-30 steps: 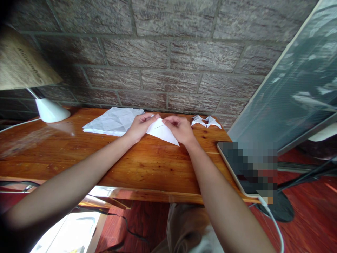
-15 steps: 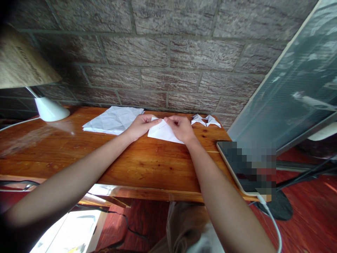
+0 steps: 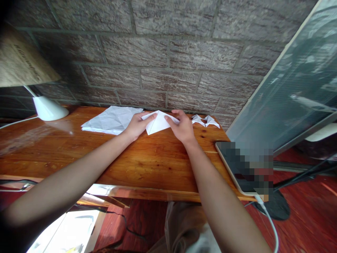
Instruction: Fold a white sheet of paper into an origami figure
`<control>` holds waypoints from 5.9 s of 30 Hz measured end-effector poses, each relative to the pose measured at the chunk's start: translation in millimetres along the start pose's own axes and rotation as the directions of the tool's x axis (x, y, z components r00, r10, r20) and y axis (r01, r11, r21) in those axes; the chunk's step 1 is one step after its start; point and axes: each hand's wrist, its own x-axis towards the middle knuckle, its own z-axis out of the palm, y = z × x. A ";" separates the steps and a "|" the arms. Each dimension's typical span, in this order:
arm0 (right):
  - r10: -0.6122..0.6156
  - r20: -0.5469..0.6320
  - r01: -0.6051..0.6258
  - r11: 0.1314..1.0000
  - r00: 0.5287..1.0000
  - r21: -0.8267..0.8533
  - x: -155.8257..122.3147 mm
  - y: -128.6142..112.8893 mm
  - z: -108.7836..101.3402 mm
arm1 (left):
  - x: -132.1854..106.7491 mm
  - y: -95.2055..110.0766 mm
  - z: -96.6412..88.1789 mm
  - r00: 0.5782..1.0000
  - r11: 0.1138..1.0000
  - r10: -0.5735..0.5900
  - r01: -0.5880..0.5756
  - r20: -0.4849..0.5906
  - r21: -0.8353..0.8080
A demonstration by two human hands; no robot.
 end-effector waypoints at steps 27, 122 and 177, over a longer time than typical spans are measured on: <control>0.252 0.182 -0.309 0.828 0.951 0.468 -5.2 -13.8 4.3 | -6.1 6.9 3.1 0.967 0.984 -0.143 0.161 0.210 -0.074; 0.235 0.071 -0.240 0.839 0.969 0.489 -7.4 -14.4 14.9 | -11.2 9.5 5.0 0.960 0.979 -0.006 -0.051 0.279 0.197; 0.212 0.203 -0.277 0.881 0.956 0.383 -9.7 -20.4 5.5 | -1.4 1.5 9.7 0.996 0.935 -0.066 0.084 0.061 -0.345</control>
